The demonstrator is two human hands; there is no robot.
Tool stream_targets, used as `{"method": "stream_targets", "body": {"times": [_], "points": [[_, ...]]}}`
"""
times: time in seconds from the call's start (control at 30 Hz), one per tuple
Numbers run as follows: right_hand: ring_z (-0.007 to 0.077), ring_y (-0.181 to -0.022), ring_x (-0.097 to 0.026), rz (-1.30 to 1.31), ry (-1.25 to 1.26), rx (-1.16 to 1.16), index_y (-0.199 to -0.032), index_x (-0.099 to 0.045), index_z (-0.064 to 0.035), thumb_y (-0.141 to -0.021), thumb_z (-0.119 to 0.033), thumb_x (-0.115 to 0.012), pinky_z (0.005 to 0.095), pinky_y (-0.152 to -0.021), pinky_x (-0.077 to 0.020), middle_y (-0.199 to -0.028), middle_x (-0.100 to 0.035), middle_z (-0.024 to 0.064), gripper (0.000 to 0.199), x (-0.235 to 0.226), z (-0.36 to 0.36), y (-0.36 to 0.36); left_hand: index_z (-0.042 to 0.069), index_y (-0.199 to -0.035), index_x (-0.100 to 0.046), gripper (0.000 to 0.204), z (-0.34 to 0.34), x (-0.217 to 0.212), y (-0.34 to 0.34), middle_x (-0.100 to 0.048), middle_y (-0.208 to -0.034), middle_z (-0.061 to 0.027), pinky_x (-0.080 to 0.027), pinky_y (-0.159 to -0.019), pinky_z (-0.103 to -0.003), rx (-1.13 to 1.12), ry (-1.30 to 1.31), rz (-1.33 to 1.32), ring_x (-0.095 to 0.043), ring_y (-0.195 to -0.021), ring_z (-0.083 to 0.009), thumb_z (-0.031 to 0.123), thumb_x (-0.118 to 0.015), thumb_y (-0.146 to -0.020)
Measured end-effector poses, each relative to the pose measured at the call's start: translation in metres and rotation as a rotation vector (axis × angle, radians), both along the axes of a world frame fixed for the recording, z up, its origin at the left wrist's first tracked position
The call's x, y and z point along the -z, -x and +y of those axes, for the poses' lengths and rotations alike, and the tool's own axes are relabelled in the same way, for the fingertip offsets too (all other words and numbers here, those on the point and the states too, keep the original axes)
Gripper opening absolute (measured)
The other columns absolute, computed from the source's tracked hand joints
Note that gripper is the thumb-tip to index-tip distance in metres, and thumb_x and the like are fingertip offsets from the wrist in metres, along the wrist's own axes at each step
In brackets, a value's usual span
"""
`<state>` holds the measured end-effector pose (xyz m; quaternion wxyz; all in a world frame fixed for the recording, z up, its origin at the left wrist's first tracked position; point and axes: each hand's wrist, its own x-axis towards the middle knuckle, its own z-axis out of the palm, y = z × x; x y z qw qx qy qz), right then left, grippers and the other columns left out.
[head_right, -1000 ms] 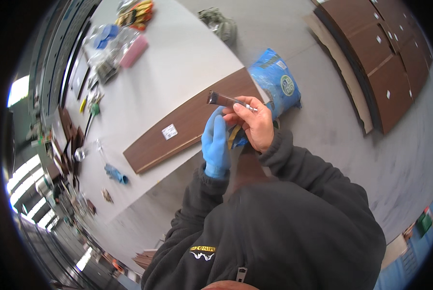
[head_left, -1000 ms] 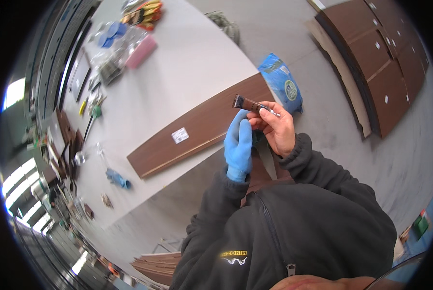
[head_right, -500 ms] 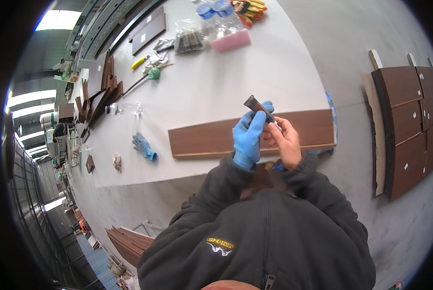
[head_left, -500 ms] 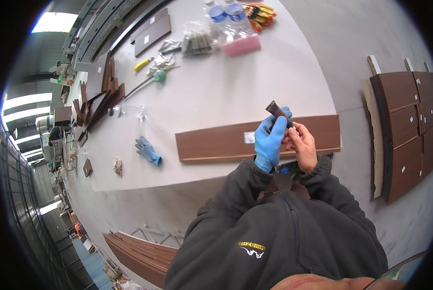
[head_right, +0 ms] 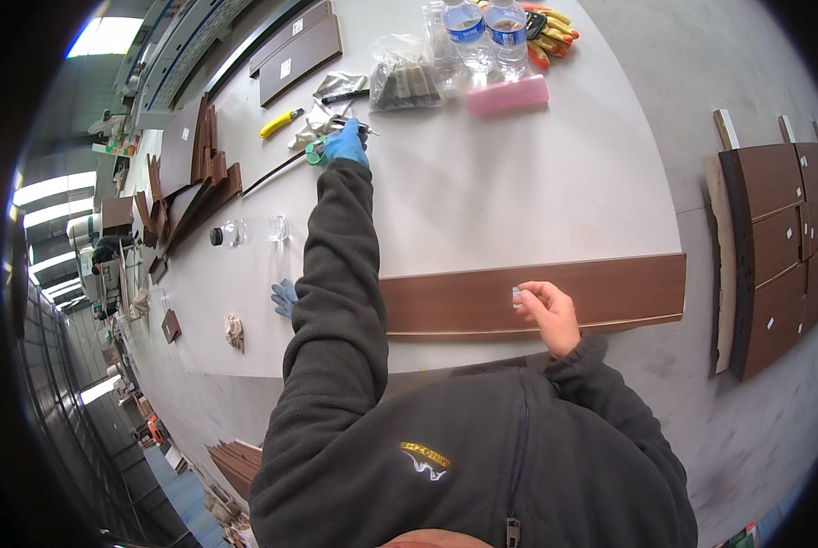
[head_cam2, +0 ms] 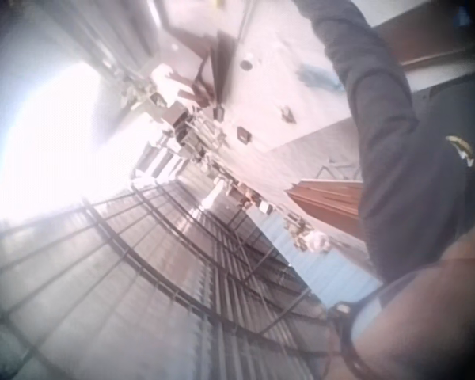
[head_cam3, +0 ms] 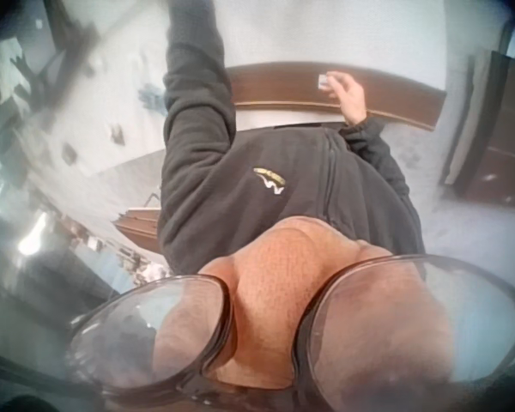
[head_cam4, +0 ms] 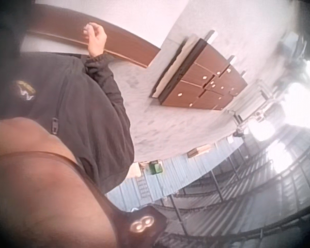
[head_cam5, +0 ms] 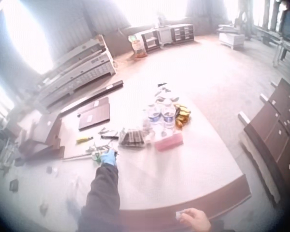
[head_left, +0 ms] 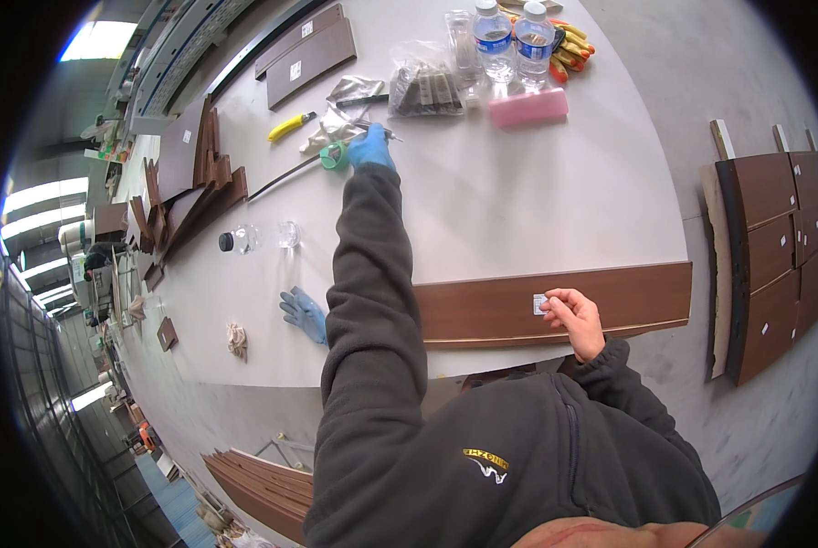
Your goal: The person applies a brown filler from a tube to the edge of a wooden panel, then wipes the edge with a cloth. They move the panel to a stack, pick up another panel, and wipe its surface with a cloth and water. The person handles multiple panels, wiping and stacking them.
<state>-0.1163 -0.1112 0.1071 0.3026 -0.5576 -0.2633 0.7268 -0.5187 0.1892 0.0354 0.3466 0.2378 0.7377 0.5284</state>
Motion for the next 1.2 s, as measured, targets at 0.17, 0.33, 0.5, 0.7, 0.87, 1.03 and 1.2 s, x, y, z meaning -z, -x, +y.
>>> {"method": "stream_targets", "body": {"times": [0.17,0.33,0.5,0.7,0.87,1.03,1.2], "points": [[0.0087,-0.087,-0.067,-0.014,0.001,0.056,-0.123,-0.067,-0.0011,-0.105,-0.021,-0.064,0.0242,-0.077,-0.0533,-0.106,-0.075,0.0076,0.027,0.004,0.012,0.006,-0.004,-0.097,-0.071,0.027,0.043,0.015,0.041,-0.073,-0.081,-0.0121,-0.053,-0.058,-0.034,0.139,0.322,0.257,-0.067,-0.063,-0.0203,0.022,-0.064,-0.092],[0.0089,-0.088,-0.066,-0.063,0.089,0.088,-0.122,-0.066,-0.0007,-0.105,-0.02,-0.064,0.0244,-0.076,-0.0534,-0.106,-0.074,0.0075,0.026,0.005,0.013,0.007,-0.002,-0.119,-0.068,0.04,0.088,0.071,0.085,-0.072,-0.108,-0.0176,-0.056,-0.08,-0.039,0.196,0.387,0.354,-0.07,-0.095,-0.0262,0.03,-0.062,-0.095],[0.0086,-0.087,-0.066,-0.036,0.035,0.092,-0.122,-0.067,-0.0001,-0.104,-0.023,-0.065,0.024,-0.076,-0.0532,-0.105,-0.074,0.0042,0.029,0.005,0.016,0.005,0.004,-0.129,-0.064,0.038,0.09,0.089,0.127,-0.069,-0.121,-0.0174,-0.055,-0.088,-0.044,0.721,0.288,1.564,-0.067,-0.103,-0.0305,0.024,-0.061,-0.097],[0.0094,-0.081,-0.064,-0.021,-0.003,0.154,-0.112,-0.067,0.0023,-0.101,-0.017,-0.067,0.0277,-0.074,-0.0538,-0.093,-0.071,0.0038,0.022,-0.004,-0.006,-0.01,0.0,-0.125,-0.066,0.05,0.032,0.017,0.021,-0.07,-0.098,-0.0089,-0.052,-0.073,-0.04,0.031,0.096,0.256,-0.061,-0.079,-0.0226,0.043,-0.068,-0.099],[0.0129,-0.089,-0.068,-0.35,-0.162,0.259,-0.111,-0.07,0.0,-0.101,-0.02,-0.068,0.0312,-0.079,-0.0556,-0.097,-0.074,0.0064,0.023,-0.006,-0.04,-0.081,-0.005,-0.149,-0.046,0.076,-0.13,-0.012,-0.06,-0.047,-0.152,-0.0219,-0.044,-0.112,-0.044,0.136,0.031,0.384,-0.051,-0.133,-0.0326,0.048,-0.068,-0.099],[0.0298,-0.101,-0.069,-1.015,-0.493,0.464,-0.11,-0.069,-0.0007,-0.095,-0.015,-0.07,0.0389,-0.089,-0.0544,-0.109,-0.07,0.0147,0.021,0.019,-0.074,-0.205,-0.002,-0.154,-0.041,0.085,-0.303,-0.013,-0.069,-0.036,-0.161,-0.0288,-0.03,-0.122,-0.051,0.104,0.513,0.86,-0.03,-0.152,-0.0399,0.059,-0.061,-0.099],[0.0357,-0.123,-0.062,-1.128,-0.269,0.394,-0.138,-0.056,0.0023,-0.097,-0.039,-0.071,0.0437,-0.106,-0.0479,-0.139,-0.059,0.0226,0.061,0.083,-0.086,-0.278,-0.01,-0.151,-0.041,0.092,-0.408,0.008,-0.05,-0.041,-0.157,-0.0314,-0.033,-0.121,-0.048,0.053,0.815,0.77,-0.04,-0.145,-0.0425,0.062,-0.061,-0.098]]}}
